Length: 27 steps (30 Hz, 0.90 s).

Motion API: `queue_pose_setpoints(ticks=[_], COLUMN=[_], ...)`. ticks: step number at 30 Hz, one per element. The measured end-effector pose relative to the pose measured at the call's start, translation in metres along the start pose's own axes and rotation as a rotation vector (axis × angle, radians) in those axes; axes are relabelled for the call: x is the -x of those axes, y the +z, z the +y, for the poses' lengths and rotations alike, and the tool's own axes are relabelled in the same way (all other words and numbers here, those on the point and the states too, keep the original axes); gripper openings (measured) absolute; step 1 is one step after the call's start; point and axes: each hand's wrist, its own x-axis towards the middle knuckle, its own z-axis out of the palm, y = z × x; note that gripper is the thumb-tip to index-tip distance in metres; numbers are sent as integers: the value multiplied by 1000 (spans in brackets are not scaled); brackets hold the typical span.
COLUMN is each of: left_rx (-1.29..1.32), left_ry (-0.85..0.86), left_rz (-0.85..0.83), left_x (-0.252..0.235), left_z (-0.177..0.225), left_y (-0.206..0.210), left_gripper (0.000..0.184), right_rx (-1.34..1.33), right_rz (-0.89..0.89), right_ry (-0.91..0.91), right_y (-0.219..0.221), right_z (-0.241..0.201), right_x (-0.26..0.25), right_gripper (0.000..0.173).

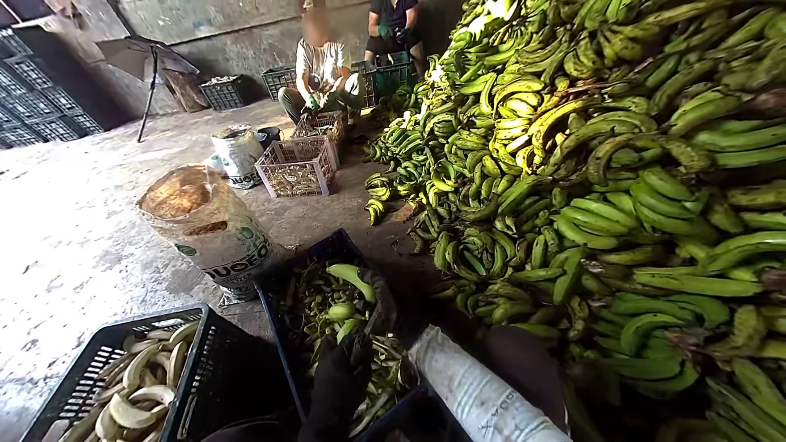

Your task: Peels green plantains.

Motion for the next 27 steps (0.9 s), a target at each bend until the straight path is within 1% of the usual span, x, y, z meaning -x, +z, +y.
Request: queue_pose_setpoints(ticks=[2, 4, 5, 6, 7, 8, 9, 10, 11, 12, 13, 14, 15, 16, 18, 19, 20, 21, 22, 23, 24, 25, 27], left_rx=[-56, -37, 16, 111, 261, 443, 607, 734, 802, 825, 834, 840, 843, 837, 810, 785, 752, 716, 682, 644, 599, 546, 471], left_ry=[-74, -135, -157, -173, -194, -220, -235, -231, -212, -189, -157, -120, -82, -52, 10, 42, 78, 127, 170, 177, 149, 108, 32], left_rz=[-25, -63, -53, -15, 42, 106, 152, 193, 233, 267, 297, 323, 352, 384, 440, 460, 463, 451, 429, 412, 403, 384, 311], left_x=[7, 26, 36, 42, 44, 44, 43, 41, 37, 34, 31, 27, 22, 17, 12, 11, 11, 12, 14, 18, 24, 29, 39], left_z=[2, -5, -14, -28, -40, -50, -54, -54, -50, -43, -37, -32, -27, -21, -8, -3, -1, -1, -3, -4, -3, -2, -3], left_y=[-3, -2, 0, 3, 7, 11, 12, 11, 8, 4, 2, 1, 0, 0, -1, -1, -1, 3, 7, 13, 19, 24, 31], left_gripper=[31, 34, 34, 33, 29, 26, 23, 22, 21, 21, 19, 19, 19, 19, 19, 19, 19, 19, 19, 20, 20, 23, 28], right_rx=[-267, -495, -502, -446, -324, -148, 68, 316, 565, 757, 840, 843, 774, 583, 212, 72, -29, -112, -196, -274, -300, -232, -37], right_rz=[106, 317, 371, 368, 345, 298, 241, 193, 141, 116, 97, 54, -18, -86, -314, -429, -493, -533, -547, -516, -436, -312, -92], right_ry=[-8, -73, -136, -175, -197, -200, -184, -152, -110, -83, -56, -31, -15, 30, 131, 184, 262, 334, 378, 395, 381, 317, 79], right_y=[-22, -49, -64, -75, -81, -85, -86, -83, -76, -70, -66, -65, -66, -67, -66, -61, -53, -47, -42, -37, -35, -33, -35], right_z=[6, -1, -1, -2, -1, 4, 8, 5, -4, -9, -8, 1, 18, 43, 88, 94, 88, 80, 75, 74, 73, 70, 73], right_x=[-20, -44, -54, -61, -63, -61, -52, -39, -21, -7, 4, 11, 14, 12, 11, 18, 25, 29, 30, 29, 29, 34, 42], right_gripper=[36, 32, 33, 36, 41, 47, 50, 50, 47, 46, 48, 49, 51, 52, 60, 64, 68, 72, 70, 63, 52, 44, 44])
